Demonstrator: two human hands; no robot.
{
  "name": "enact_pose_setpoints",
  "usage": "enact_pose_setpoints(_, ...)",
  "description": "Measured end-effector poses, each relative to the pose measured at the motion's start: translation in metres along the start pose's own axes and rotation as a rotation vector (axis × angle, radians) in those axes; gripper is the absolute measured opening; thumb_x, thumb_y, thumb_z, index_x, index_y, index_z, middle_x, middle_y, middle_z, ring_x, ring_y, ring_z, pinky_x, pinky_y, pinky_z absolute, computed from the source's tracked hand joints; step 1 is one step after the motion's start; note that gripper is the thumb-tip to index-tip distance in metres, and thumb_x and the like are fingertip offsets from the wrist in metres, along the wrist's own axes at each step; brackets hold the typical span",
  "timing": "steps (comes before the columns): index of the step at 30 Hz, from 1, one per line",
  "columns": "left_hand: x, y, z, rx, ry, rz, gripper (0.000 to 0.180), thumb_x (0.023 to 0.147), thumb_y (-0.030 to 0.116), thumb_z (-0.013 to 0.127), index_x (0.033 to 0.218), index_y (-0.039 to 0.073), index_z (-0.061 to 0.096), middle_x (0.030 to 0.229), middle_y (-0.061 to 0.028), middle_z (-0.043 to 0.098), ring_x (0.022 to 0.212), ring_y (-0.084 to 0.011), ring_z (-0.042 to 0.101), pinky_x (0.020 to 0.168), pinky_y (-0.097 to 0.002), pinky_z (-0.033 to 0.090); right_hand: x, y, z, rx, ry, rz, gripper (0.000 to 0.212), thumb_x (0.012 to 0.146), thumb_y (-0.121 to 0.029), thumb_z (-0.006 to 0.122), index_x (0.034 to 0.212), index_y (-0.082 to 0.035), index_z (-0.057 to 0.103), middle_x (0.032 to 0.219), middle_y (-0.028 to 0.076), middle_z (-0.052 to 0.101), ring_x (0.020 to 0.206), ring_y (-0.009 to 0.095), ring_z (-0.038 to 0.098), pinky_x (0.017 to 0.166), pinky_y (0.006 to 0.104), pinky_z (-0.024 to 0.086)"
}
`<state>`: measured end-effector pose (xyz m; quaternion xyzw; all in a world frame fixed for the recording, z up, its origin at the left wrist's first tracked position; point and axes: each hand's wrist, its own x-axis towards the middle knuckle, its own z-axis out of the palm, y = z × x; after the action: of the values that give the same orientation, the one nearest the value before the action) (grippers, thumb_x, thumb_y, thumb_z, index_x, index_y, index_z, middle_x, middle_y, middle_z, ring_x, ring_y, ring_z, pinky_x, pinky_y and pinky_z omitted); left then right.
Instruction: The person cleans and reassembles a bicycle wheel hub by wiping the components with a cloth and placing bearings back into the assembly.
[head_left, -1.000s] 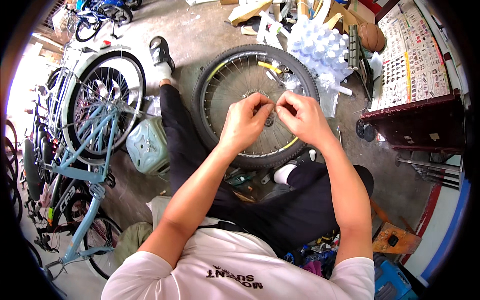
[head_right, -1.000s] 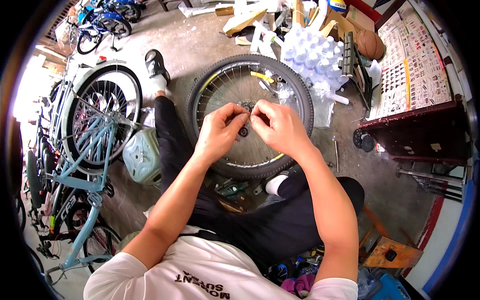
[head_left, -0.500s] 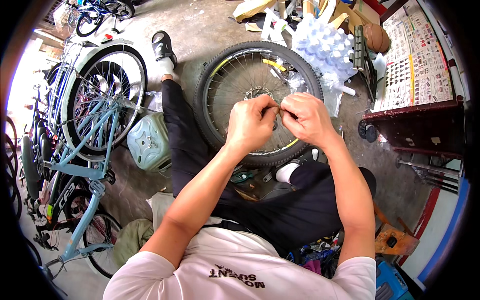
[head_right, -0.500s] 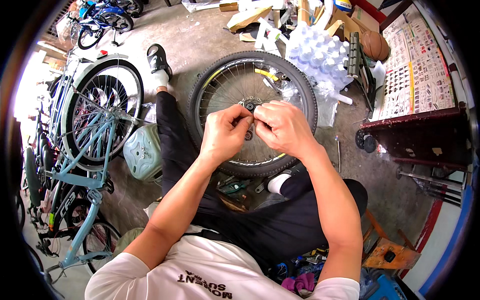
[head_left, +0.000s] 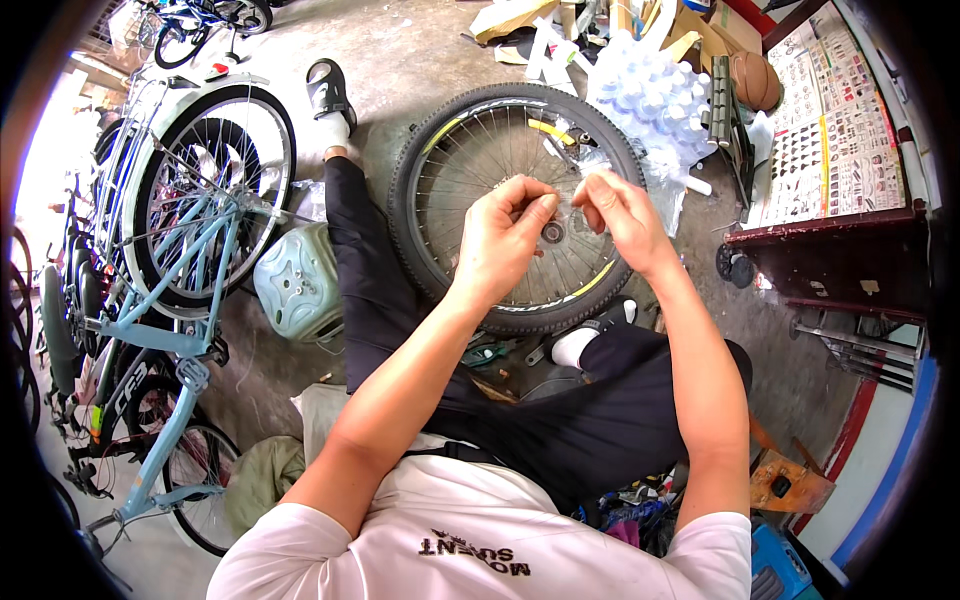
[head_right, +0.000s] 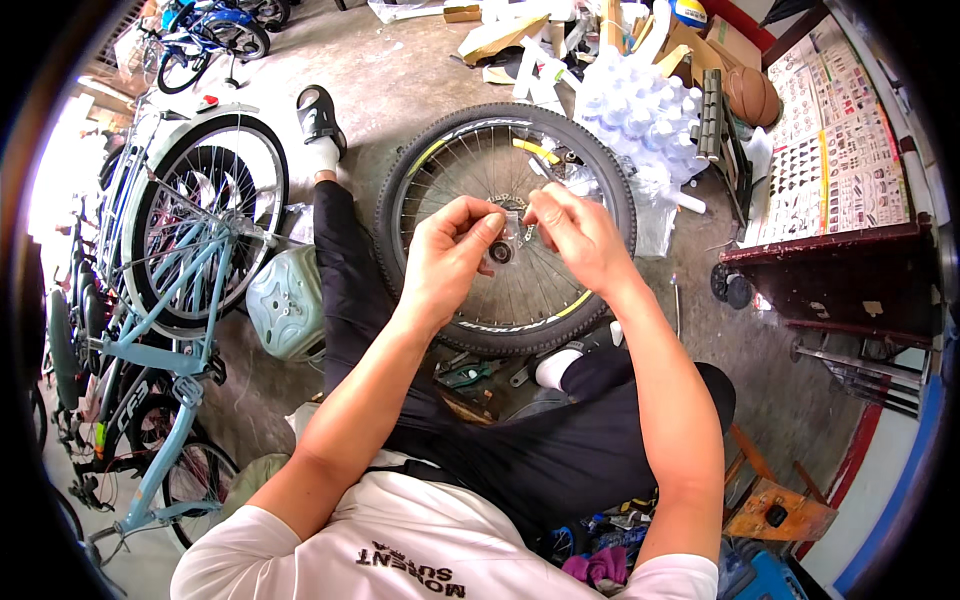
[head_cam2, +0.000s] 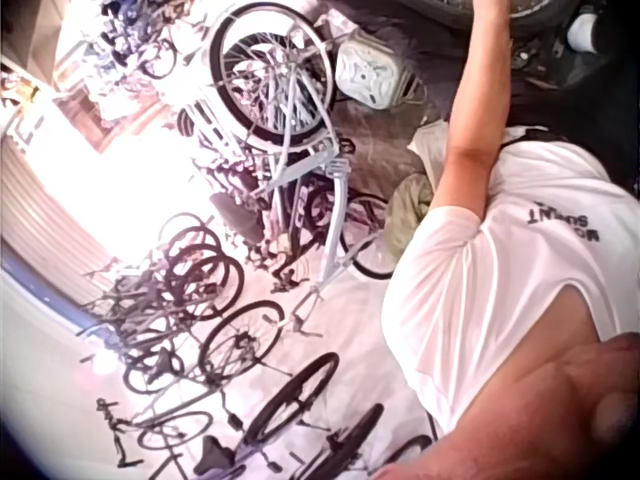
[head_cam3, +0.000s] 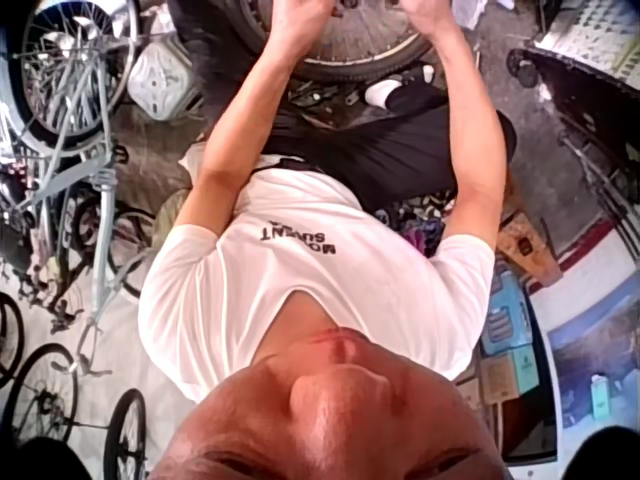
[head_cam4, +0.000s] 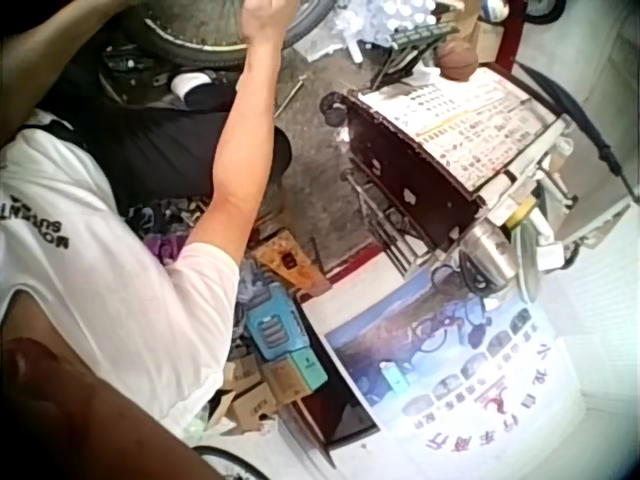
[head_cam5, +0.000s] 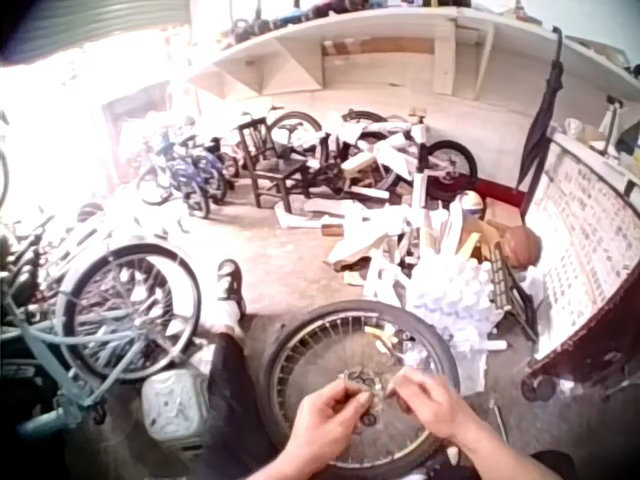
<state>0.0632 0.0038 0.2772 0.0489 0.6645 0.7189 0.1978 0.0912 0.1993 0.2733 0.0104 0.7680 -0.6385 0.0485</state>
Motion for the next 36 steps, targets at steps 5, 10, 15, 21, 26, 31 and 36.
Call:
enact_pose_setpoints(5,0.000,-0.006,-0.002,0.177,0.045,0.135,0.012,0.093,0.011,0.067,0.097,0.000,0.069,0.075,-0.0066,0.069,0.070,-0.0095,0.063,0.065,-0.0272,0.051,-0.004,-0.018,0.013,-0.217,-0.110,-0.079,0.022,0.095,-0.020,0.063,0.086,0.000,0.057,0.064,0.005,0.050,0.059,0.014,0.047,0.056,0.0330,0.038)
enact_pose_setpoints(10,-0.001,-0.008,0.000,0.316,0.097,0.137,0.012,0.093,0.011,0.067,0.093,-0.001,0.069,0.074,-0.0067,0.069,0.068,-0.0097,0.063,0.062,-0.0280,0.051,-0.002,-0.023,0.018,-0.573,-0.043,-0.459,0.018,0.093,-0.016,0.063,0.085,-0.001,0.057,0.069,0.009,0.056,0.062,0.026,0.055,0.060,0.0379,0.041)
enact_pose_setpoints(15,0.001,-0.003,-0.001,-0.062,0.029,-0.087,0.012,0.098,0.013,0.064,0.096,0.001,0.066,0.081,0.0025,0.064,0.069,-0.0032,0.055,0.056,-0.0219,0.046,-0.005,-0.027,0.026,-0.863,0.133,-0.833,0.021,0.095,-0.020,0.061,0.082,-0.004,0.057,0.071,0.009,0.058,0.066,0.028,0.057,0.064,0.0392,0.043)
enact_pose_setpoints(21,0.002,-0.009,0.000,0.159,0.138,0.196,0.013,0.095,0.011,0.066,0.097,-0.001,0.067,0.076,-0.0069,0.067,0.066,-0.0095,0.061,0.062,-0.0272,0.051,-0.002,-0.008,0.013,0.004,-0.176,0.059,0.039,0.102,-0.038,0.055,0.079,-0.006,0.055,0.064,-0.004,0.050,0.062,0.006,0.046,0.055,0.0279,0.036)
enact_pose_setpoints(26,-0.001,-0.003,-0.001,0.256,0.060,0.161,0.017,0.099,0.016,0.064,0.106,0.001,0.067,0.086,0.0002,0.066,0.072,-0.0043,0.057,0.060,-0.0212,0.046,-0.004,-0.006,0.015,-0.019,-0.212,0.035,0.030,0.101,-0.025,0.058,0.078,-0.007,0.052,0.065,-0.005,0.048,0.061,0.005,0.043,0.054,0.0269,0.034)
enact_pose_setpoints(31,-0.002,-0.001,-0.010,-0.199,-0.100,-0.173,0.024,0.100,0.022,0.062,0.107,0.000,0.064,0.090,-0.0015,0.065,0.075,-0.0072,0.060,0.060,-0.0214,0.047,0.000,-0.003,0.015,0.065,-0.113,0.016,0.029,0.101,-0.025,0.057,0.080,-0.006,0.055,0.066,-0.006,0.049,0.063,0.004,0.043,0.055,0.0261,0.035)
enact_pose_setpoints(36,-0.001,-0.005,-0.007,-0.117,-0.108,-0.152,0.017,0.099,0.019,0.063,0.101,0.001,0.064,0.085,-0.0009,0.064,0.073,-0.0077,0.061,0.059,-0.0216,0.046,-0.003,-0.010,0.016,-0.245,-0.064,-0.099,0.023,0.098,-0.022,0.060,0.082,-0.006,0.058,0.065,0.000,0.053,0.058,0.015,0.051,0.057,0.0301,0.040)
